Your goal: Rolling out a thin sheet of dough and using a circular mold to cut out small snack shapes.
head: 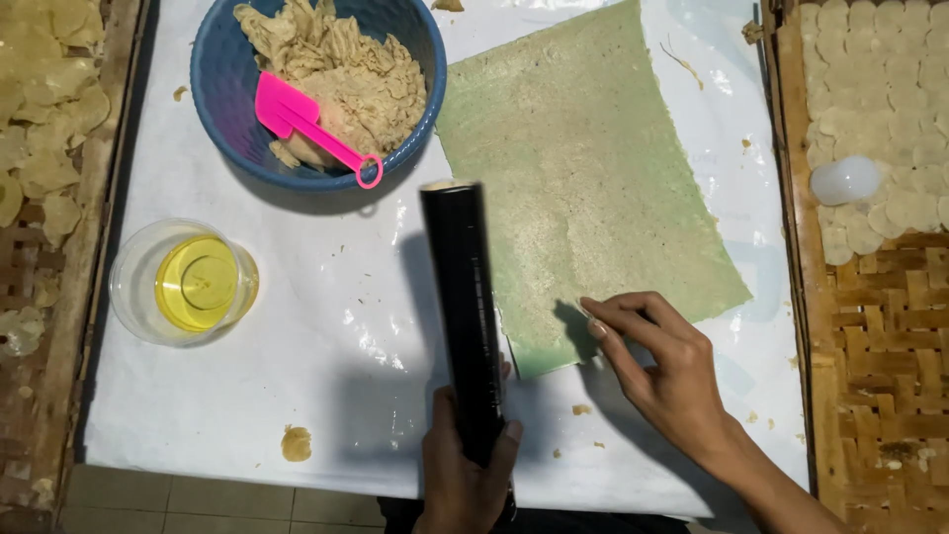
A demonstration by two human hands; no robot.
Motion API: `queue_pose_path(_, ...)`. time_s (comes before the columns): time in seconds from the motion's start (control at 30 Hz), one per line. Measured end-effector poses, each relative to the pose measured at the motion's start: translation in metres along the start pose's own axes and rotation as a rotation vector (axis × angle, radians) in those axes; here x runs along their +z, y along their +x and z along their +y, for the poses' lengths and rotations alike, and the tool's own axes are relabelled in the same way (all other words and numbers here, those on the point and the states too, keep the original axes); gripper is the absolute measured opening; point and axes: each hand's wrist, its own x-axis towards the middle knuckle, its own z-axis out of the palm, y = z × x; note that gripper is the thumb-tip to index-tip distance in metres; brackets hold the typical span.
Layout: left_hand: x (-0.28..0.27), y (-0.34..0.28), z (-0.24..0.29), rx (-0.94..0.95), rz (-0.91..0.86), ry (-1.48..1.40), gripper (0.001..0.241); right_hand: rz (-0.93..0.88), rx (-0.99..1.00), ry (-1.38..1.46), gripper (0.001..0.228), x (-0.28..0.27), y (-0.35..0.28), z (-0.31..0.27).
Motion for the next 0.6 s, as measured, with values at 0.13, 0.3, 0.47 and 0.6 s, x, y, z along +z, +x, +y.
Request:
queue_pose_path(0.13, -0.018, 0.009, -0.007, 0.245, 0.037, -0.211, 0.062, -0.062, -0.003, 0.027, 0.021, 0.014, 0.031, -0.003)
queue_pose_path(0.3, -0.028, 0.011, -0.017, 0.228, 0.092, -0.33, 0.057, -0.194, 0.007, -0.088, 0.022, 0.032, 0.062, 0.008)
queue_pose_path(0.47, -0.026, 0.013, -0.021, 0.234, 0.059, -0.364, 0.062, -0.267, -0.142, -0.223, 0.021, 0.025, 0.065, -0.014)
queue_pose_path(0.6, -0.027, 0.016, -0.016, 0.253, 0.05, -0.341, 0.059, -0.411, -0.124, -0.336, 0.023, 0.024, 0.05, -0.017)
